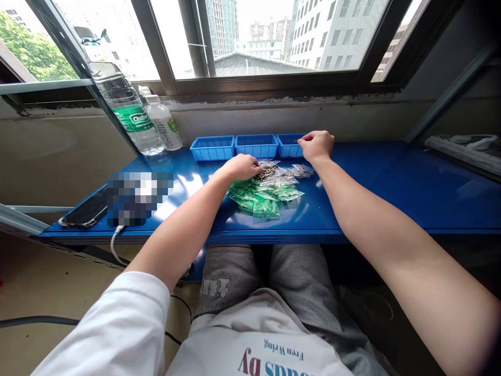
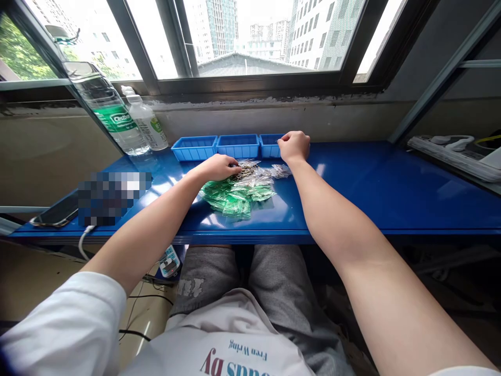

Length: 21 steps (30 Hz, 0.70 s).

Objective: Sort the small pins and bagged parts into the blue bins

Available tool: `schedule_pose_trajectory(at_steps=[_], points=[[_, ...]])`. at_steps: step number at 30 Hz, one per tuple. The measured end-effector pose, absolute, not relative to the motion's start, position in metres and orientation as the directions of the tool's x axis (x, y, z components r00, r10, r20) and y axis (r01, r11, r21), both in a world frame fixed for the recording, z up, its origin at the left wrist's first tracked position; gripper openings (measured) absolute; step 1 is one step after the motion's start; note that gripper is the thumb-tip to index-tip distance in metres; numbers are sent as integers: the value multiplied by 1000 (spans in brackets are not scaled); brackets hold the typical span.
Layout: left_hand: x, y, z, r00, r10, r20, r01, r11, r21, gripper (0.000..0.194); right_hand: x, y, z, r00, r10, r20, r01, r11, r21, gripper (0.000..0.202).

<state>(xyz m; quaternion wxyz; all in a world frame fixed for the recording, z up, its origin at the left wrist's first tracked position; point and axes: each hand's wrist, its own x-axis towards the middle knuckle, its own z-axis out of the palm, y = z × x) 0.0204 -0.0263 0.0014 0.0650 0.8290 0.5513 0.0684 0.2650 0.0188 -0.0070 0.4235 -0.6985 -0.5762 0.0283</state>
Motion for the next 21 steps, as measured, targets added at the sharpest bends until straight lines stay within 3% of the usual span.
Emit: schedule_pose_trajectory(at_steps=[7, 16, 21], points=[[21, -26, 2, 400, 912, 94, 880, -410, 240, 30, 261, 18, -10, 376, 807, 455, 781, -12, -624, 19], [20, -20, -4, 441, 875, 200, 855, -477, 204, 18, 255, 19, -10, 328, 805, 495, 791, 52, -609, 14], [19, -20, -5, 405, 852, 331, 830, -495, 258, 15, 239, 9, -5, 101, 833, 544, 777, 275, -567, 13]])
